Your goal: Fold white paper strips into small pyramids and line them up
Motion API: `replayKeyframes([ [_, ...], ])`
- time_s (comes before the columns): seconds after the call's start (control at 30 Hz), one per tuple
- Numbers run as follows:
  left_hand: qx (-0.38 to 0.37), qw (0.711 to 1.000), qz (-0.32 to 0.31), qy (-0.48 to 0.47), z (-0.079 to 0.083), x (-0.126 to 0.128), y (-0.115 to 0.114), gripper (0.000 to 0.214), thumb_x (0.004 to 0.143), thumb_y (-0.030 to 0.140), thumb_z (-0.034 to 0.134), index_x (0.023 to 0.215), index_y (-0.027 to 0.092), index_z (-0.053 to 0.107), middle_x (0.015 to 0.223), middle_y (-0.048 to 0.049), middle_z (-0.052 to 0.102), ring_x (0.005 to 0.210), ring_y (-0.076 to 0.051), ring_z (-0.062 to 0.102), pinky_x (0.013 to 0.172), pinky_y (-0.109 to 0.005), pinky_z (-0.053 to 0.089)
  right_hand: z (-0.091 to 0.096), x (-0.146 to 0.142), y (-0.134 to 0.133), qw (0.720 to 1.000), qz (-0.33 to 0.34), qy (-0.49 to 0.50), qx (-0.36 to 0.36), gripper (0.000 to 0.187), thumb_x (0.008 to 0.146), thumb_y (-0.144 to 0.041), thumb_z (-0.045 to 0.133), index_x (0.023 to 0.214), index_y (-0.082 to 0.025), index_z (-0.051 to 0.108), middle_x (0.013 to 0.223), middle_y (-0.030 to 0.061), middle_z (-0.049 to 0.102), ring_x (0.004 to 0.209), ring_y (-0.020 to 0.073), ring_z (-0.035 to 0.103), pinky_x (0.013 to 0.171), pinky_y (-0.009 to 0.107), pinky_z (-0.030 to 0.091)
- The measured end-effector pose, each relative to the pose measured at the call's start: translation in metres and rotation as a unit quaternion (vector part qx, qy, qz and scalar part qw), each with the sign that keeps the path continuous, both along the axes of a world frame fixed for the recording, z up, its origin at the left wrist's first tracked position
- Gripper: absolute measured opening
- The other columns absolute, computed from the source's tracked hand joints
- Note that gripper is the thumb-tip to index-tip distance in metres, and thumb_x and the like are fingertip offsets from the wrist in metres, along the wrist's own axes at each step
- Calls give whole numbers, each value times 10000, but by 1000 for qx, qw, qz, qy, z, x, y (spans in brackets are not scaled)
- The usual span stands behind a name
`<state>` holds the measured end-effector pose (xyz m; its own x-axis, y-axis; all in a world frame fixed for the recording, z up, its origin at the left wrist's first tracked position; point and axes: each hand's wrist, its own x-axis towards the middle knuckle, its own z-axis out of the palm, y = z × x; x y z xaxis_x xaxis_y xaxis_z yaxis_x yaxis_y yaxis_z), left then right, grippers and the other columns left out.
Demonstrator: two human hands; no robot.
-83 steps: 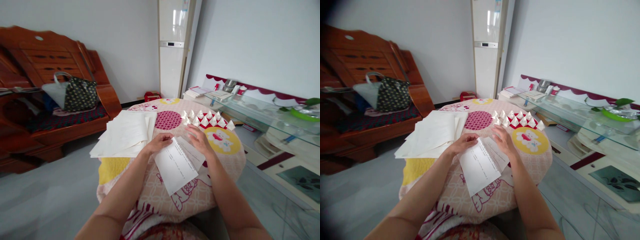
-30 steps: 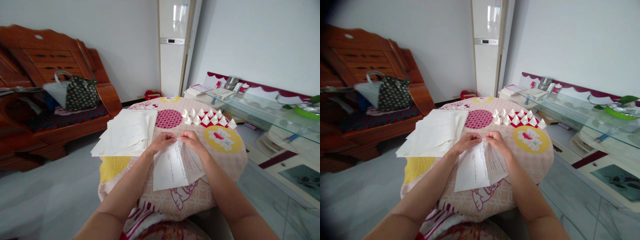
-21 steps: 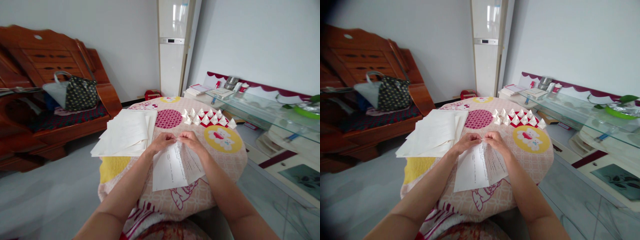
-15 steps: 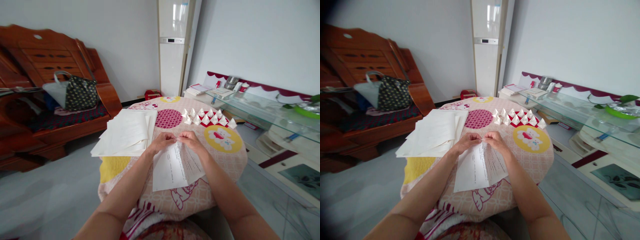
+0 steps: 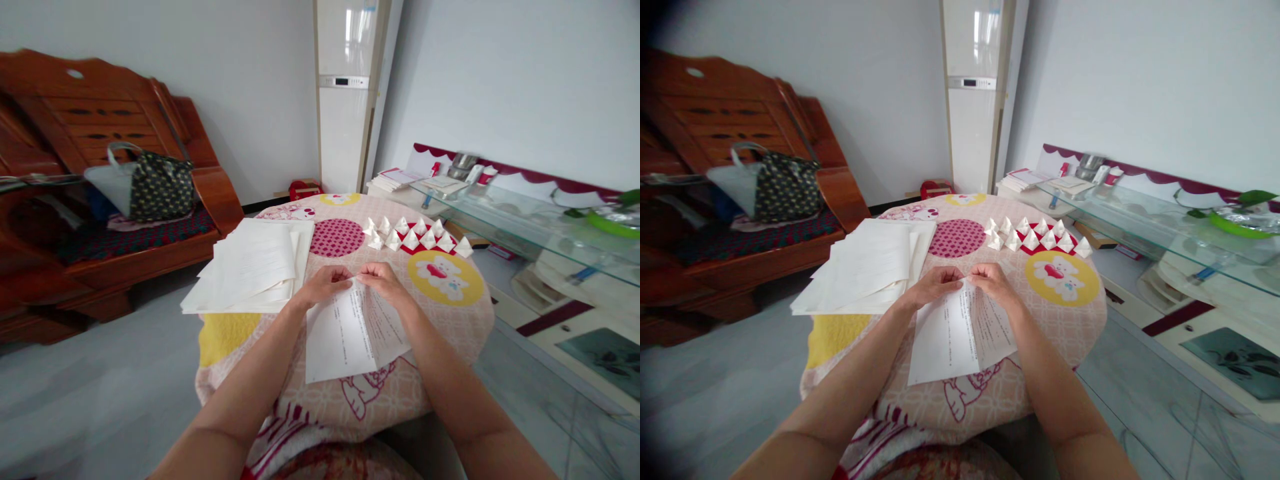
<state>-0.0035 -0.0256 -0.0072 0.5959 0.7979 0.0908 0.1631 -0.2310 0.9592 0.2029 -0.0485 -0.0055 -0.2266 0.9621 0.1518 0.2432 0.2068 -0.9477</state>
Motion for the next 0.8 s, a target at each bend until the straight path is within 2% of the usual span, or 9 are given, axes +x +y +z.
replayKeyframes([
  [0.07,26,999,-20,18,-2,-5,2,191,790,313,655,833,127,664,662,34,562,602,-80,453,561,-212,328,-1,9,2,999,-8,-33,-4,213,726,-397,688,692,-187,673,649,-12,590,630,142,491,591,273,349],
  [0.13,57,998,-13,32,-3,-9,3,158,804,273,634,846,126,670,676,28,583,612,-82,474,573,-213,349,-1,22,3,998,-17,-61,-21,220,700,-401,713,716,-183,694,672,-6,624,639,145,516,595,272,360],
  [0.2,98,994,20,54,-4,-11,4,128,807,221,613,863,130,683,698,17,615,633,-91,508,595,-220,376,1,36,2,996,-28,-74,-48,240,691,-408,735,768,-181,718,693,-4,645,648,148,536,599,269,368],
  [0.37,176,972,99,121,-3,-8,7,194,794,133,594,949,157,708,853,-17,718,754,-139,631,719,-270,488,4,65,-3,992,-92,-45,-71,255,592,-392,766,672,-169,674,627,-15,607,598,137,508,580,262,368],
  [0.47,226,950,131,173,-7,-3,10,241,831,122,593,1039,161,710,926,-44,738,851,-177,674,839,-334,538,-1,71,0,986,-144,-10,-82,256,584,-392,742,655,-170,636,593,-25,572,566,134,489,562,263,361],
  [0.57,312,911,157,219,-17,3,12,312,834,78,608,1119,162,700,1137,-94,729,1110,-235,654,1054,-431,495,-12,72,9,975,-214,-30,-51,231,599,-380,692,681,-169,649,602,-20,571,577,147,494,562,268,362],
  [0.67,346,894,145,247,-27,7,9,389,881,106,593,1259,177,650,1337,-113,658,1278,-230,581,1132,-416,465,-20,74,19,953,-282,-113,2,162,627,-335,629,652,-177,648,583,-24,540,591,153,481,560,265,341],
  [0.73,335,889,114,290,-31,9,4,419,936,169,547,1352,164,599,1410,-122,618,1333,-225,547,1155,-394,449,-23,75,23,941,-303,-150,25,146,653,-326,611,630,-183,631,569,-29,519,591,153,469,561,265,332],
  [0.8,323,877,91,345,-32,11,-2,457,985,252,489,1427,148,538,1483,-134,563,1400,-244,491,1196,-428,398,-24,76,25,931,-316,-179,31,159,685,-329,607,621,-185,622,563,-26,518,590,157,468,563,269,327],
])
